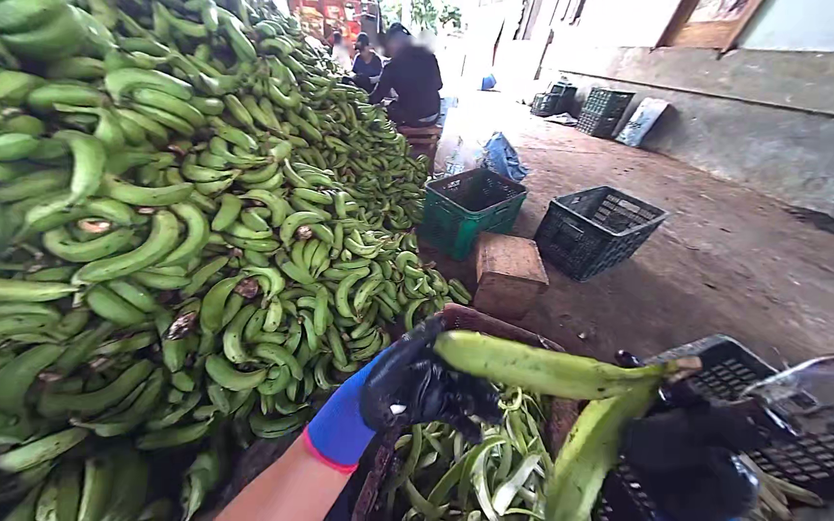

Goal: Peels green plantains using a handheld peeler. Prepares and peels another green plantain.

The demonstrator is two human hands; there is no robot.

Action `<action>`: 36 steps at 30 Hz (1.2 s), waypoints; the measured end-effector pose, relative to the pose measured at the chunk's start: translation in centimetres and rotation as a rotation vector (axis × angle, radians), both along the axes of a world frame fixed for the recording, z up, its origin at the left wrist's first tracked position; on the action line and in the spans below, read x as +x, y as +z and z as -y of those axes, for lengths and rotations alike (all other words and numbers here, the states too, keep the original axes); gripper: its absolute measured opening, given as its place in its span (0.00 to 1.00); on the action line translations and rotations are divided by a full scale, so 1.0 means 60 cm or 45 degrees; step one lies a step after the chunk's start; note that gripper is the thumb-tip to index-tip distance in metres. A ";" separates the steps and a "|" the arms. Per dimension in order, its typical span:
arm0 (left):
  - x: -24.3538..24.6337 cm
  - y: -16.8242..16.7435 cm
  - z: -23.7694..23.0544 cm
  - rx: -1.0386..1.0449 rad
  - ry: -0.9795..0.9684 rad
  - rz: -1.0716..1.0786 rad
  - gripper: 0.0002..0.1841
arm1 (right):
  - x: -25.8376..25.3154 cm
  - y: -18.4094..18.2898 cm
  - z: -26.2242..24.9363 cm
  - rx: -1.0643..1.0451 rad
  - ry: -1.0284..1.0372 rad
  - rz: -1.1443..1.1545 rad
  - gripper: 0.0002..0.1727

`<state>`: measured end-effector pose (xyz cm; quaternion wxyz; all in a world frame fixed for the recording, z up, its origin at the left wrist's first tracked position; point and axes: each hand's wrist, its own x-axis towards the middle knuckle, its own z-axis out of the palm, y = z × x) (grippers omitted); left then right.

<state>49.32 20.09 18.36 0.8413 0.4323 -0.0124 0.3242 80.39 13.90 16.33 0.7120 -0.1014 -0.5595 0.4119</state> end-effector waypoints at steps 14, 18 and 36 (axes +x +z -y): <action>0.130 -0.108 -0.026 -0.468 0.160 -0.198 0.25 | -0.105 -0.092 0.026 -0.679 -0.017 0.561 0.31; 0.124 -0.086 -0.073 -0.141 1.026 -0.943 0.19 | -0.133 -0.076 0.037 -0.625 -0.036 0.762 0.28; 0.112 -0.076 -0.034 -0.018 1.206 -0.699 0.34 | -0.087 -0.047 -0.036 -0.927 -0.727 1.299 0.32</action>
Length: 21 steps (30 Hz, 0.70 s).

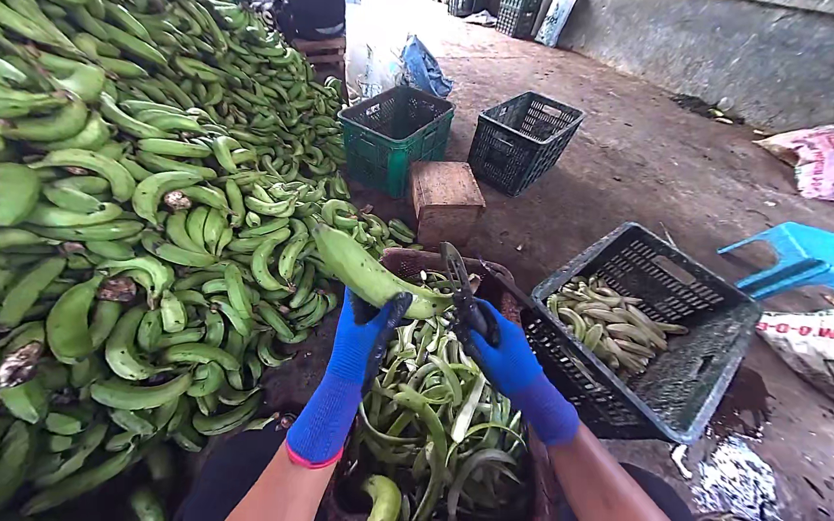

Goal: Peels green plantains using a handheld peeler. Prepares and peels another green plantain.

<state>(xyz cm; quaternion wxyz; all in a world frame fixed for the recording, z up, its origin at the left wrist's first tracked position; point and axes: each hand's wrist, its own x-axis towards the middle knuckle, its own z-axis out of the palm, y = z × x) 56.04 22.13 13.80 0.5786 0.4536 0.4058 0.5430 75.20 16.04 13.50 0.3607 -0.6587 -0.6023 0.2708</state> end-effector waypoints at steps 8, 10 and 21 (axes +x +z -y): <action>-0.031 -0.024 0.009 0.479 -0.011 -0.143 0.28 | 0.005 -0.007 0.001 -0.830 0.197 0.458 0.30; -0.049 -0.003 0.006 0.375 -0.144 -0.025 0.19 | 0.011 -0.041 -0.019 -1.082 0.262 0.486 0.31; -0.057 -0.009 -0.031 0.058 -0.259 -0.179 0.31 | -0.001 -0.051 0.036 0.385 0.454 0.270 0.29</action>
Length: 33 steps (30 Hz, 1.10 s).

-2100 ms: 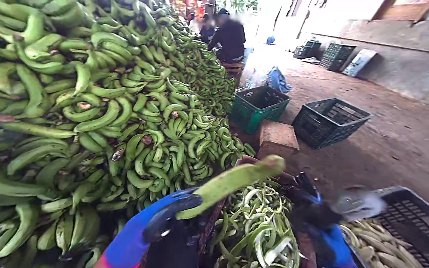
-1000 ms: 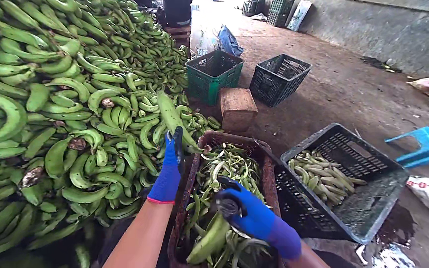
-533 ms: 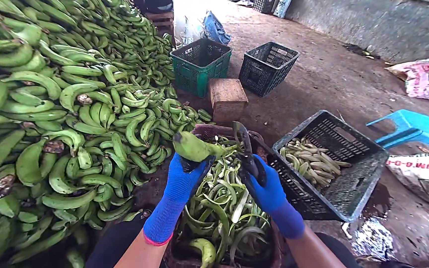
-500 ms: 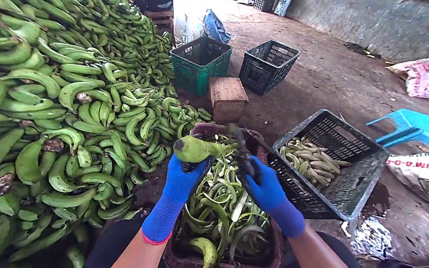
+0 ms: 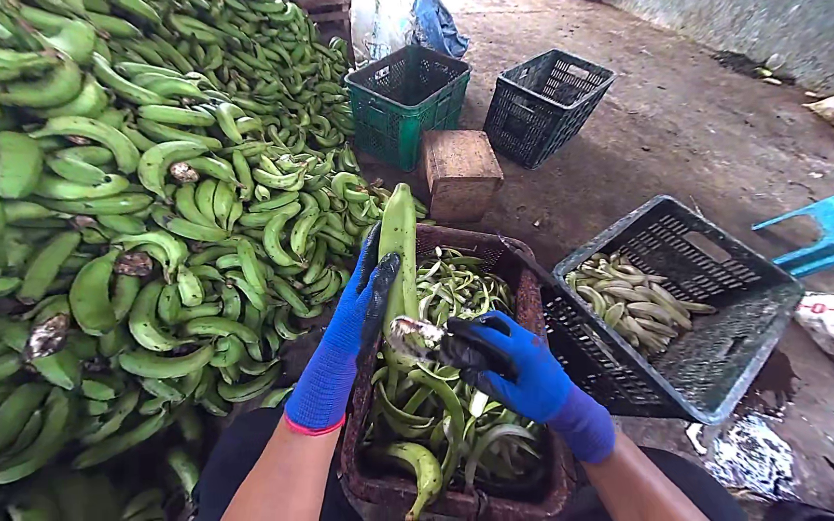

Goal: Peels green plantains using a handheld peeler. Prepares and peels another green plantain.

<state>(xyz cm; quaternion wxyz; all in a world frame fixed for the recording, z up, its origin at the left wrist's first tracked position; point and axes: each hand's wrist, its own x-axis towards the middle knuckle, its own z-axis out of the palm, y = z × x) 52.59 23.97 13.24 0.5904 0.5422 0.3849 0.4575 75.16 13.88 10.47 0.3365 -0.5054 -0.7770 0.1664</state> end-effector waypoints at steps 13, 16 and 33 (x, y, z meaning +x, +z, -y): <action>0.022 0.003 0.056 -0.261 -0.421 0.016 0.28 | 0.071 0.044 -0.093 -0.089 -0.637 0.085 0.30; 0.009 0.001 0.039 -0.309 -0.374 0.090 0.27 | 0.073 0.032 -0.070 -0.050 -0.484 0.047 0.31; 0.010 -0.022 0.043 -0.026 -0.307 -0.324 0.30 | 0.074 0.032 -0.082 -0.067 -0.517 0.112 0.32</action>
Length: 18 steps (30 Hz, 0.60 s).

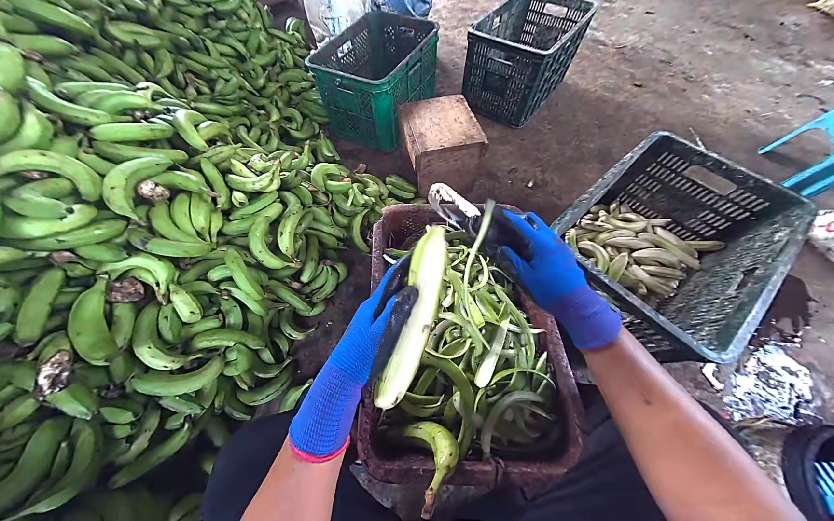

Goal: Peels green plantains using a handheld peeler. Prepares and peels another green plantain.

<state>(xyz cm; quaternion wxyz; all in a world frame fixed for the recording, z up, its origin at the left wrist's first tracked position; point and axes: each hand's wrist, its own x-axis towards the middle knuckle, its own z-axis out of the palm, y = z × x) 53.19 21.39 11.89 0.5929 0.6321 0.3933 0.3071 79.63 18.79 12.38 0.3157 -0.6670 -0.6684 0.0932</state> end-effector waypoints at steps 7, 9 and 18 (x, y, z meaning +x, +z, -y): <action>0.022 0.005 -0.023 -0.032 0.815 0.277 0.26 | -0.075 -0.056 0.056 0.169 0.521 0.135 0.27; 0.029 0.001 -0.011 -0.039 0.705 0.303 0.25 | -0.058 -0.043 0.032 0.139 0.455 0.131 0.28; 0.027 -0.005 0.005 -0.132 -0.091 0.045 0.28 | -0.021 -0.014 -0.018 -0.187 0.076 -0.059 0.29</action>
